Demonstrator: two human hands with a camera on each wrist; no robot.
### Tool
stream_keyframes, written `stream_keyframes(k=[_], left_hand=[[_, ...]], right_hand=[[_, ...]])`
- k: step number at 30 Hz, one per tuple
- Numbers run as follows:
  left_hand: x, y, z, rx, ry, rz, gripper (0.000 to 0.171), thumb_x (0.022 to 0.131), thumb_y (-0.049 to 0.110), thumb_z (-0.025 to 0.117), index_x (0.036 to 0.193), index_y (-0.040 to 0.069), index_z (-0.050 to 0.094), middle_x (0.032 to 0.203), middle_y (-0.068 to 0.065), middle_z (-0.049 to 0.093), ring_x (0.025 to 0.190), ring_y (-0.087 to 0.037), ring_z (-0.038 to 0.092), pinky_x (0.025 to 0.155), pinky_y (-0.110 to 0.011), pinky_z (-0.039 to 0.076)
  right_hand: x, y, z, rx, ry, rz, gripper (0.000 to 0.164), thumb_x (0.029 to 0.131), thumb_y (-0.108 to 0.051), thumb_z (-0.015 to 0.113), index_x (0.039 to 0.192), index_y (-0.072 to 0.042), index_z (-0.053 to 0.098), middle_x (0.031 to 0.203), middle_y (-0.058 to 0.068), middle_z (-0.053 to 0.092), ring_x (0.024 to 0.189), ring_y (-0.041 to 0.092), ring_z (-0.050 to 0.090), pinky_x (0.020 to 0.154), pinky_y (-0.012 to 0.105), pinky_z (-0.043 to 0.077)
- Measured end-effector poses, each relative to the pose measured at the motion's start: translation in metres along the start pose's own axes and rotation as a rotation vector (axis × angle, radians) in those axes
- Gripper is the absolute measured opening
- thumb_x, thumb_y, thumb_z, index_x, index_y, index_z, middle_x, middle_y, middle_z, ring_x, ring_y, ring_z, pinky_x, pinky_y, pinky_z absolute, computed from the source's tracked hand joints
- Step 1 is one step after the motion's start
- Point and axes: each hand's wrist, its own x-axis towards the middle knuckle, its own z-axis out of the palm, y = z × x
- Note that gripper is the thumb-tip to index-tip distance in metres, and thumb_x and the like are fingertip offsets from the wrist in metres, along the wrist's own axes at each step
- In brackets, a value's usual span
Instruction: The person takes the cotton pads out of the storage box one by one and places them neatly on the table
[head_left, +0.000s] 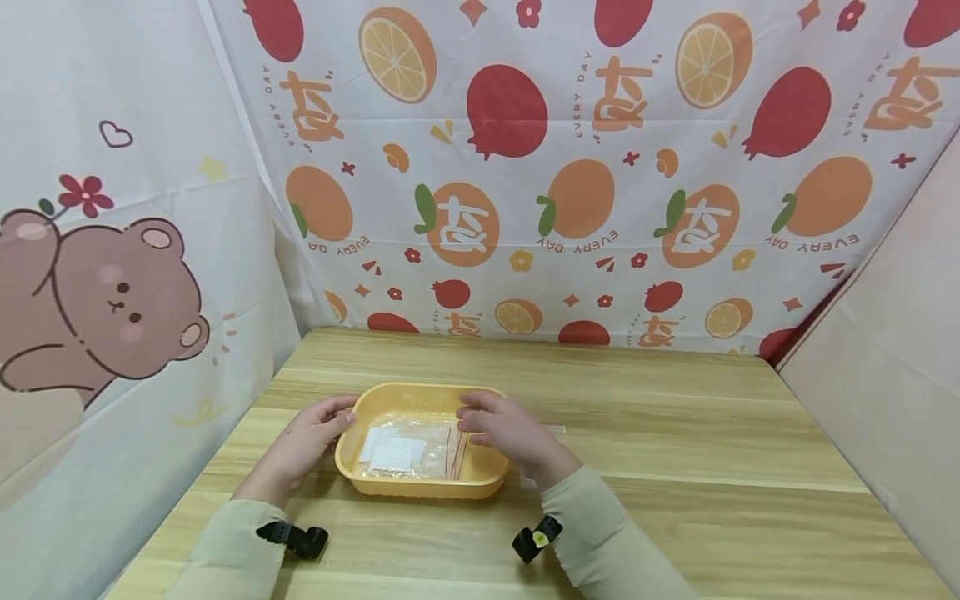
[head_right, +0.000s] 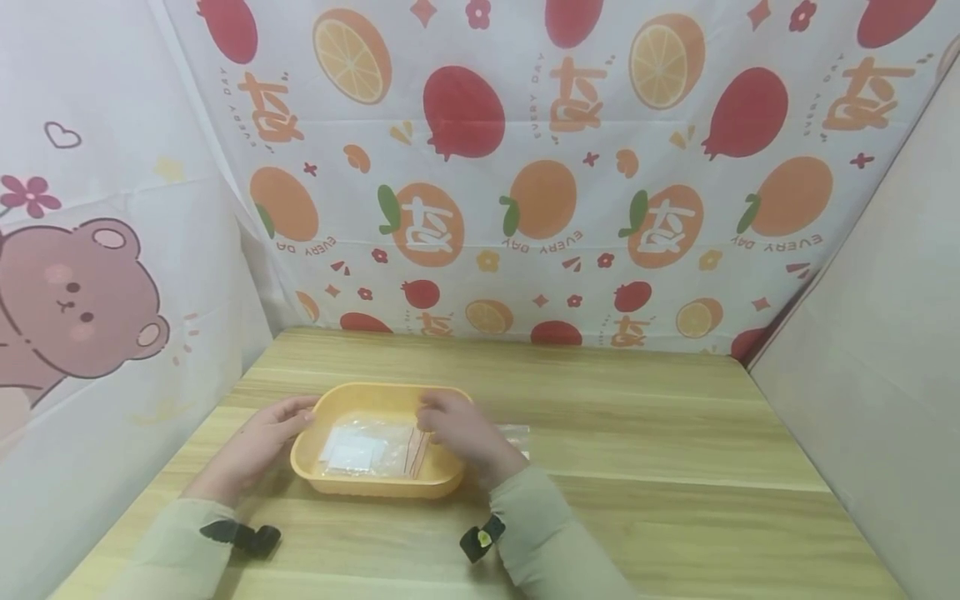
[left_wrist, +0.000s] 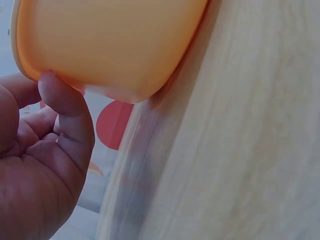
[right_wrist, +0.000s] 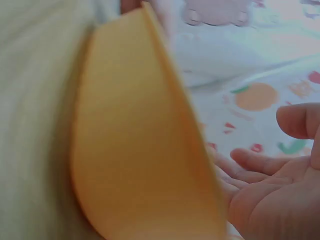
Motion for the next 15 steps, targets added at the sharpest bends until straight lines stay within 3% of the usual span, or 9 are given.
stream_keyframes(k=[8,15], left_hand=[[0.001,-0.002,0.000,-0.007,0.002,-0.007,0.052,0.108,0.025,0.051,0.150,-0.004,0.039,0.132,-0.026,0.054,0.107,-0.026,0.063,0.082,-0.033,0.058],[0.001,-0.002,-0.001,-0.015,-0.002,-0.004,0.052,0.108,0.025,0.051,0.150,-0.004,0.039,0.132,-0.027,0.054,0.108,-0.030,0.063,0.082,-0.035,0.058]], right_hand=[[0.013,0.006,0.017,0.066,0.026,0.096,0.056,0.103,-0.017,0.053,0.152,0.007,0.036,0.155,0.029,0.034,0.136,0.048,0.041,0.107,0.056,0.041],[0.020,0.007,0.021,0.062,0.056,0.149,0.056,0.102,-0.017,0.055,0.151,0.006,0.039,0.152,0.026,0.039,0.135,0.049,0.042,0.099,0.056,0.049]])
